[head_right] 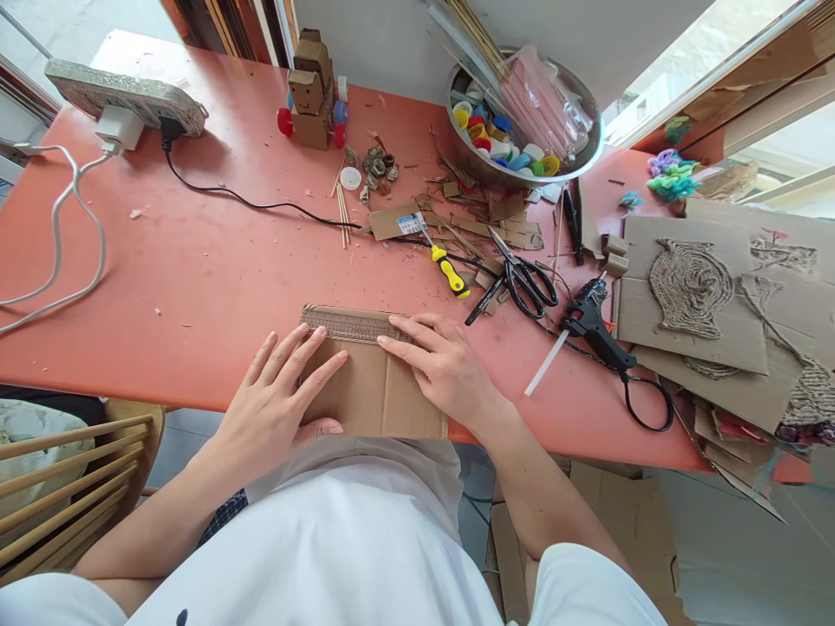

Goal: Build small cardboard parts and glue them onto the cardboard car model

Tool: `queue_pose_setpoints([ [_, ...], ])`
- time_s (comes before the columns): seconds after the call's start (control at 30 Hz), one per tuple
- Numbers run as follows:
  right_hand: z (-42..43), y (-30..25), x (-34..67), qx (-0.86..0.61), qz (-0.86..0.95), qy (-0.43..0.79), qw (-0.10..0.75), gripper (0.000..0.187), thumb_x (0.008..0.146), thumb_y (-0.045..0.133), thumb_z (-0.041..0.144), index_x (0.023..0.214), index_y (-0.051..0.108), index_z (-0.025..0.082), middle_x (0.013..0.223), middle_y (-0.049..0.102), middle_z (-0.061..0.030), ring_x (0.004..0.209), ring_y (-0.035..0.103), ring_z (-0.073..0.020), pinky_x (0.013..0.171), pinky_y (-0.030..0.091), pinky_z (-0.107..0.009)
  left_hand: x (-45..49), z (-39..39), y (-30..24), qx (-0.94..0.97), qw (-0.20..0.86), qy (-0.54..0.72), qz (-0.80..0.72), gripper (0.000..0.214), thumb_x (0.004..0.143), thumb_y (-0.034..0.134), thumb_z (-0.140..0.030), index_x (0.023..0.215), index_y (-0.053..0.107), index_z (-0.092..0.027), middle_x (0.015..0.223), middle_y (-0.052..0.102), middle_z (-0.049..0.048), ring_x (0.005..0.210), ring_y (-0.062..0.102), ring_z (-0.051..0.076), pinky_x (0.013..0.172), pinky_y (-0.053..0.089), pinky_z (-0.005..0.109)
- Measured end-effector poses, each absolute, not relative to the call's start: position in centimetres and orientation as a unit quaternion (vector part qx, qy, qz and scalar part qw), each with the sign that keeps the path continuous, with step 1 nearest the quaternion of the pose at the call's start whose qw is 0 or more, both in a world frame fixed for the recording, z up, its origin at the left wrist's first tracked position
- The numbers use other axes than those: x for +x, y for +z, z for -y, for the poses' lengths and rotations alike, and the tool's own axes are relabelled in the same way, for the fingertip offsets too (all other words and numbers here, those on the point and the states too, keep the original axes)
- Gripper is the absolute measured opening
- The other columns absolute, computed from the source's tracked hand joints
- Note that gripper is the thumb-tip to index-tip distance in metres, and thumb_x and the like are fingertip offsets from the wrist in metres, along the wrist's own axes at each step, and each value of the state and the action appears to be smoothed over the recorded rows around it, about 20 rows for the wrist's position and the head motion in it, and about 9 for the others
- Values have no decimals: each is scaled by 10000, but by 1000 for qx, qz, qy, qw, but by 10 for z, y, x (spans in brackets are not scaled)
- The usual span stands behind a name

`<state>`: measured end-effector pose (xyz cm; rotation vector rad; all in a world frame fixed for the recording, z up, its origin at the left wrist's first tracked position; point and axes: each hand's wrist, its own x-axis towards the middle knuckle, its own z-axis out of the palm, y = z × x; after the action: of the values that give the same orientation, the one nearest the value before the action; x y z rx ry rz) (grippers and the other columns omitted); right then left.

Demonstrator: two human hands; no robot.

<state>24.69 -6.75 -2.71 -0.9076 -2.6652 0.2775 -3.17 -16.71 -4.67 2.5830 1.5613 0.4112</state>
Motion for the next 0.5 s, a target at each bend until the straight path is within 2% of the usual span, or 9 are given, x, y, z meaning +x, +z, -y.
queue_pose_setpoints([
  [0.17,70,-30,243,-322,922,92,196,437,1048,502,76,1298,804,270,1356,799,-81,1168,732,-260,995,670,-464,-16,157,-53,839,41,169,-516,792,1003,633,-577,1632,468,-125,1515,617,264,1515,524,436,1239,449,661],
  [0.3,75,-36,241,-365,895,113,232,416,1056,516,94,1251,817,306,1314,814,-73,1171,762,-256,1004,676,-488,-1,152,-55,827,13,169,-536,720,996,660,-544,1595,535,-164,1431,621,276,1451,568,463,1185,471,721],
  [0.4,78,-42,240,-401,865,109,281,317,1062,572,150,1202,826,279,1229,839,-88,1126,789,-263,990,686,-486,2,151,-55,820,2,176,-545,663,989,680,-525,1549,601,-179,1373,636,261,1420,583,464,1186,462,726],
  [0.5,81,-45,238,-425,850,101,295,274,1061,596,174,1164,831,271,1199,845,-90,1119,800,-271,987,689,-488,1,152,-56,813,18,181,-553,666,986,685,-517,1557,600,-185,1396,625,256,1452,547,472,1210,429,733],
])
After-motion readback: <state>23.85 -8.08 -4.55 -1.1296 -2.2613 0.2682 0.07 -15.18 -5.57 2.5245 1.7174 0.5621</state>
